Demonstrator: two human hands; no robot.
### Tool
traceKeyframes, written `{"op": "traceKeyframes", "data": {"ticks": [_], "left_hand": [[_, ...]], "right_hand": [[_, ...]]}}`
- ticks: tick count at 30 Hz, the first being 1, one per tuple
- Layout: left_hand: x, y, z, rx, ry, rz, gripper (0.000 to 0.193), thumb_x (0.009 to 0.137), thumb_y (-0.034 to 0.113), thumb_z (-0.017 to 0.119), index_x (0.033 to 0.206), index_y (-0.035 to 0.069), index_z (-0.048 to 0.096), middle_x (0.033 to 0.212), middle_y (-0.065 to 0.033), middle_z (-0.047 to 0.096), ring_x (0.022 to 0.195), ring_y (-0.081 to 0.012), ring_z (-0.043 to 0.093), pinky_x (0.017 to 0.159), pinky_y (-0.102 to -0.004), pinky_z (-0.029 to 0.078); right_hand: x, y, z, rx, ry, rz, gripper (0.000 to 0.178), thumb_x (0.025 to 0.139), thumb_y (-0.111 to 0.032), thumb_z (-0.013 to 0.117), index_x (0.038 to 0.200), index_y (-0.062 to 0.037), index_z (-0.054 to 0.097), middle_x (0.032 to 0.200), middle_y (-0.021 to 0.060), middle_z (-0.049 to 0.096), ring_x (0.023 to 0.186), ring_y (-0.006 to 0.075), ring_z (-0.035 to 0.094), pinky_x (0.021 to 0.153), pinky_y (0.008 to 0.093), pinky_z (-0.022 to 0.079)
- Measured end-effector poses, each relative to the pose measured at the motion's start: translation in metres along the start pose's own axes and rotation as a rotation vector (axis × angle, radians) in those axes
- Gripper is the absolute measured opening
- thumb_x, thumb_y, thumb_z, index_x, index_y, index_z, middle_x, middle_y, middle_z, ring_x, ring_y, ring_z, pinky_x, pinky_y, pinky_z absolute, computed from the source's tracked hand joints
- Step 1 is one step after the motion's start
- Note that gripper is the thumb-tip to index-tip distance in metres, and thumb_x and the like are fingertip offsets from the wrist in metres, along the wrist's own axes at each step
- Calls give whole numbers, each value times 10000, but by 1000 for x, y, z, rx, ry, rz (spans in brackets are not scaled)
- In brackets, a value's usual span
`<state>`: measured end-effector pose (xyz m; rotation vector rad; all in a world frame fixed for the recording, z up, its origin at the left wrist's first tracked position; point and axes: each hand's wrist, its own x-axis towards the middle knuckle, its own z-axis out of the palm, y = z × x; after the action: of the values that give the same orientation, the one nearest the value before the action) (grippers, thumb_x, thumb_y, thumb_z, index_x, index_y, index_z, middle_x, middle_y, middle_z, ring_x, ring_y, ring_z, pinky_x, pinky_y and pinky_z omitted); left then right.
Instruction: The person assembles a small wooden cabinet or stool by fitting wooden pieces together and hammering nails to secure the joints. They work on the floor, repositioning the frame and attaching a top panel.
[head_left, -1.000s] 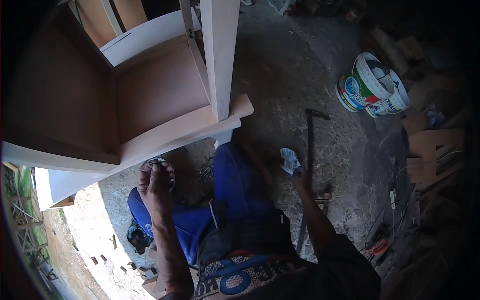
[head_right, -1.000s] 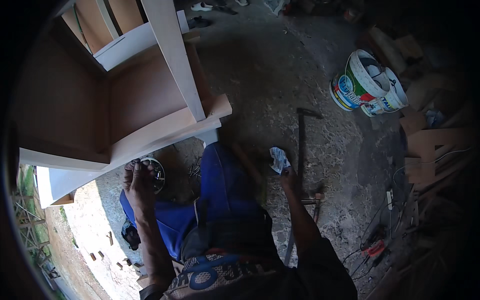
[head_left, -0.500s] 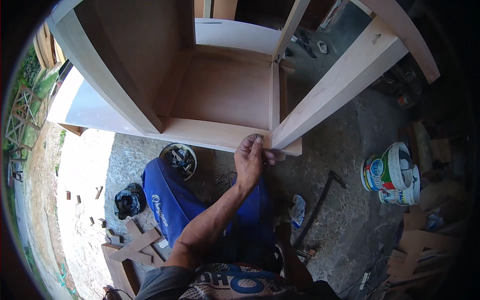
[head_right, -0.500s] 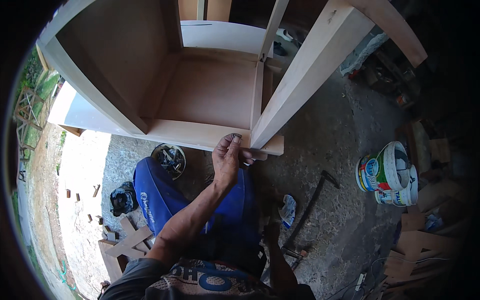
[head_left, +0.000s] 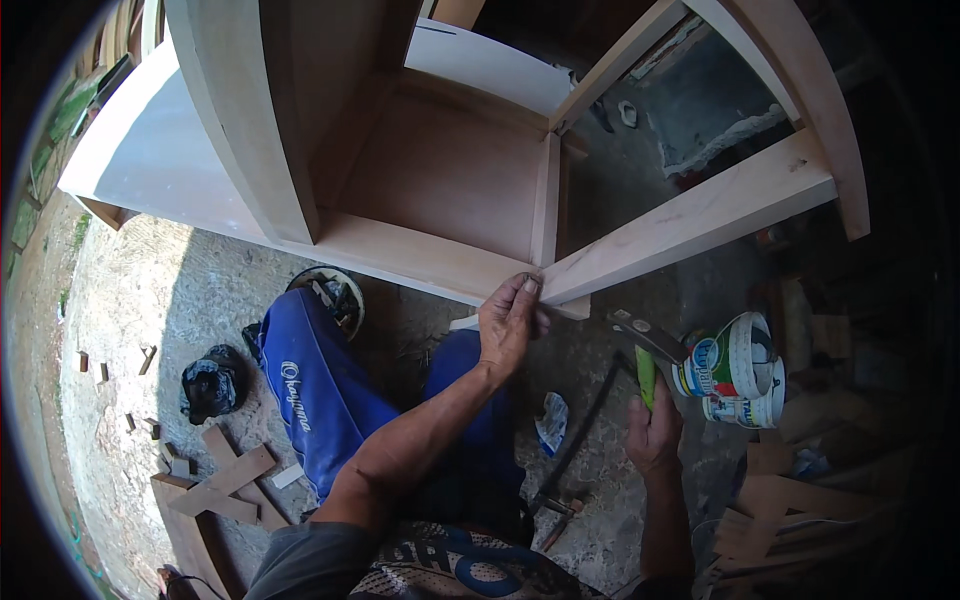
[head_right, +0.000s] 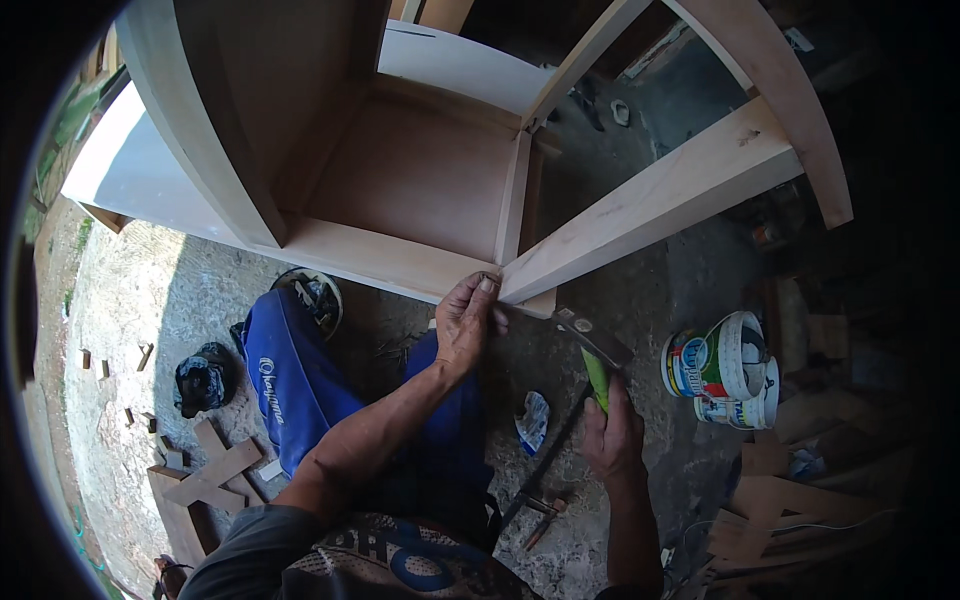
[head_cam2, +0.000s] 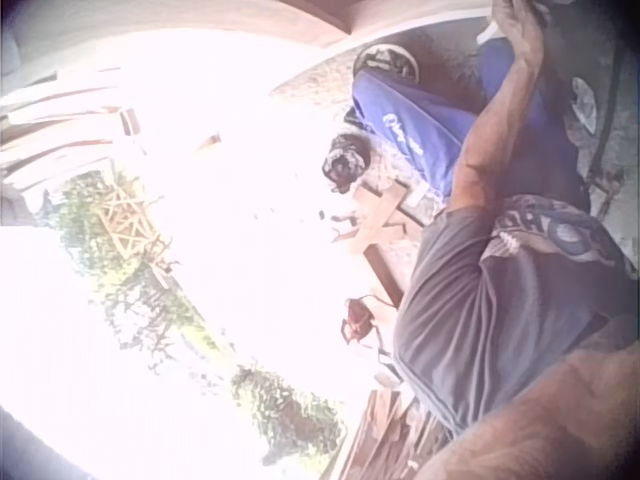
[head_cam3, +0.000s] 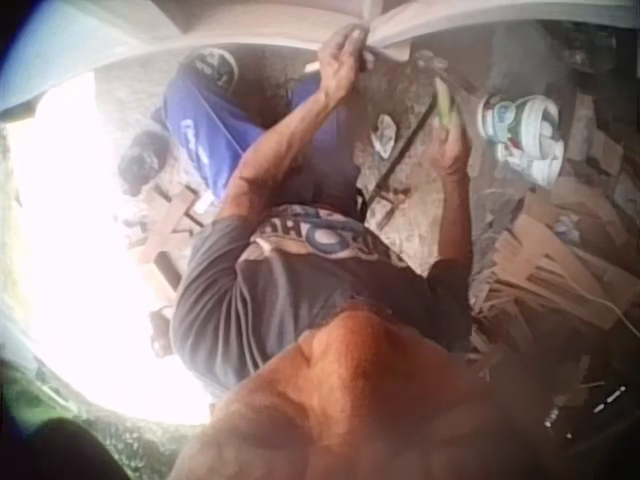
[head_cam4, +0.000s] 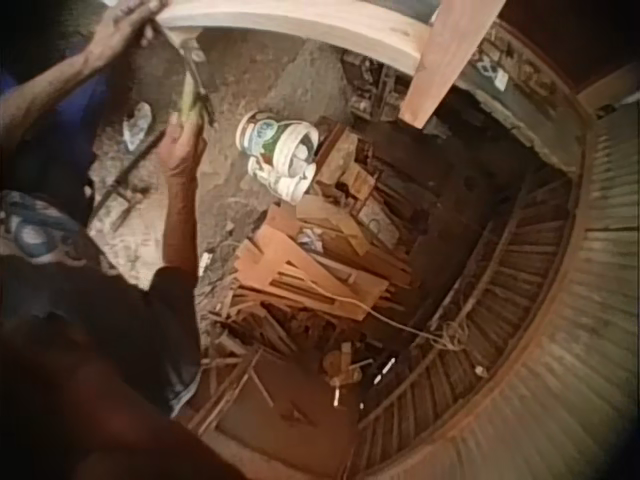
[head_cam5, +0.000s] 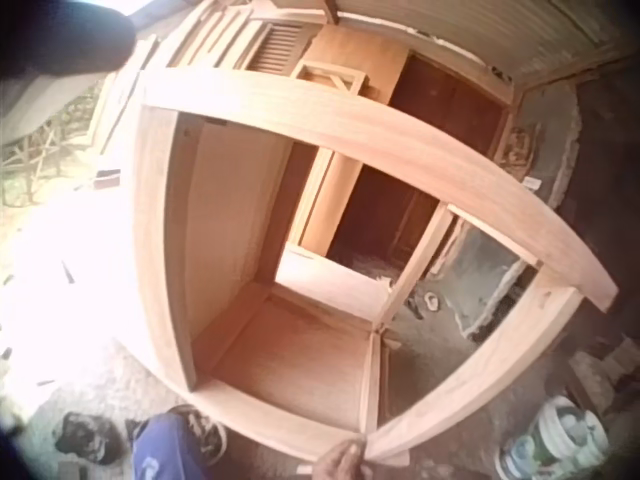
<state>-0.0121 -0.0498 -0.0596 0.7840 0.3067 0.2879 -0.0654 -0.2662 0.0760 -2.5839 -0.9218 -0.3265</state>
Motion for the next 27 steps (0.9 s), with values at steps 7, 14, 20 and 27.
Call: {"op": "traceKeyframes", "data": {"ticks": [7,14,20,27], "left_hand": [[-1,1,-5,-27,-35,-35,302,1022,314,586,1159,55,660,687,-25,623,576,-89,570,549,-236,479],[1,-8,-5,-48,-22,27,302,1024,292,588,1176,39,649,687,-35,623,579,-95,570,558,-239,474],[2,-11,-6,-59,-24,53,293,1026,266,588,1198,35,643,686,-34,621,584,-93,569,560,-240,463],[-2,-11,-6,-43,-24,77,301,1024,258,592,1205,23,641,686,-36,620,588,-100,568,572,-250,471]], "right_hand": [[97,-55,-40,-296,-354,-237,702,893,34,567,1524,-229,409,789,170,568,683,352,672,588,451,548],[131,-68,-30,-517,-513,-282,732,898,-4,563,1541,-292,367,754,167,567,611,352,666,544,469,557],[140,-72,-26,-542,-575,-254,721,893,-8,564,1532,-290,385,766,189,588,639,373,680,574,476,567],[152,-82,-29,-612,-630,-268,707,891,-18,565,1521,-297,406,772,198,597,655,381,683,593,477,568]]}}
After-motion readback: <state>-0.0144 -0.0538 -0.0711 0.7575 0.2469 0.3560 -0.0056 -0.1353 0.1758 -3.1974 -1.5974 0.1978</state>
